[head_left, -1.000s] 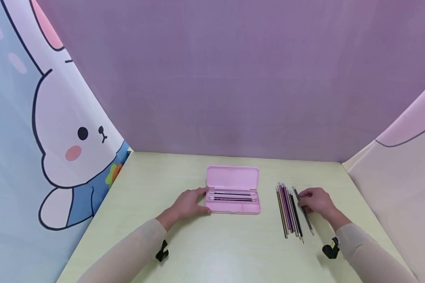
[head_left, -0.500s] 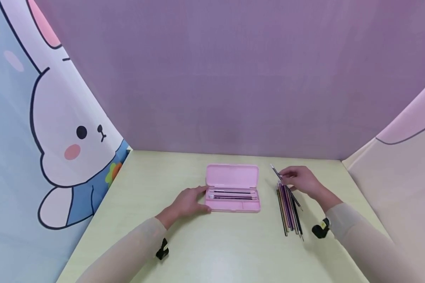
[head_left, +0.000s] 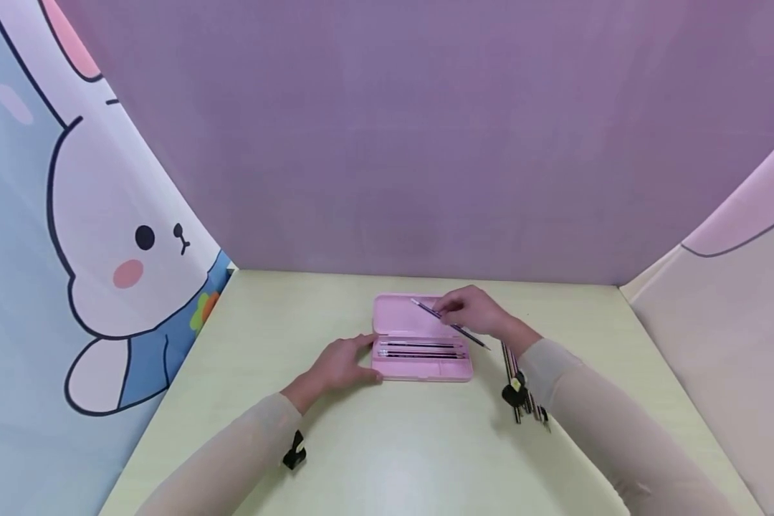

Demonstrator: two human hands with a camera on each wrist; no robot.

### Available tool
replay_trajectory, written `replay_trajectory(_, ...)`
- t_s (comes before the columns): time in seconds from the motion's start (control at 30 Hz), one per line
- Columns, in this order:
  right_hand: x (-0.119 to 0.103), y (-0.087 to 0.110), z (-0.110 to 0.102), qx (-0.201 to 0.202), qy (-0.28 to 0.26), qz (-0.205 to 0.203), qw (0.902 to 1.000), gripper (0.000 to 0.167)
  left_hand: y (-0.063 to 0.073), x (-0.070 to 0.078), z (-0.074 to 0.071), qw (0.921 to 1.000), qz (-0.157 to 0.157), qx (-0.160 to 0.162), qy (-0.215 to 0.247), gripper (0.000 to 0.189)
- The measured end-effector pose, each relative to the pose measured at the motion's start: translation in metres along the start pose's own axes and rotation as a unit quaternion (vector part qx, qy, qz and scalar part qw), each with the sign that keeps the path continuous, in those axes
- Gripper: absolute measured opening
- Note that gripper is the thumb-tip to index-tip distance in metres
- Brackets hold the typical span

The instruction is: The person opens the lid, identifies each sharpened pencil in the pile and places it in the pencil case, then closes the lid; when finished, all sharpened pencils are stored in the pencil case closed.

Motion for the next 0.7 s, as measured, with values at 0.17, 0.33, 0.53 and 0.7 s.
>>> replay_trajectory(0.17,-0.008,-0.017,0.021,-0.012,0.035,-0.017,0.9992,0.020,-0.001,-0.002,0.001,1.0000,0.007,-0.001,-0.002,0.095)
replay_trajectory(0.33,-0.015,-0.024,0.039,-0.016,0.064,-0.035,0.9972,0.017,0.000,-0.001,0.000,1.0000,0.007,0.000,-0.002,0.095)
replay_trajectory(0.53,-0.014,-0.030,0.058,-0.025,0.071,-0.037,0.9965,0.017,0.000,-0.002,0.000,1.0000,0.006,0.000,-0.001,0.096)
replay_trajectory(0.7,-0.014,-0.033,0.071,-0.032,0.073,-0.031,0.9964,0.018,0.000,-0.001,-0.001,1.0000,0.009,0.002,-0.002,0.096)
Point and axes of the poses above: each hand's wrist, its own y-axis away from the middle knuckle, its own z-axis out of the palm, x = y × z, the point moved 4 cm from there along -y, towards the middle knuckle, and after that the axes turned 7 degrees about y, right-handed, at the moved point
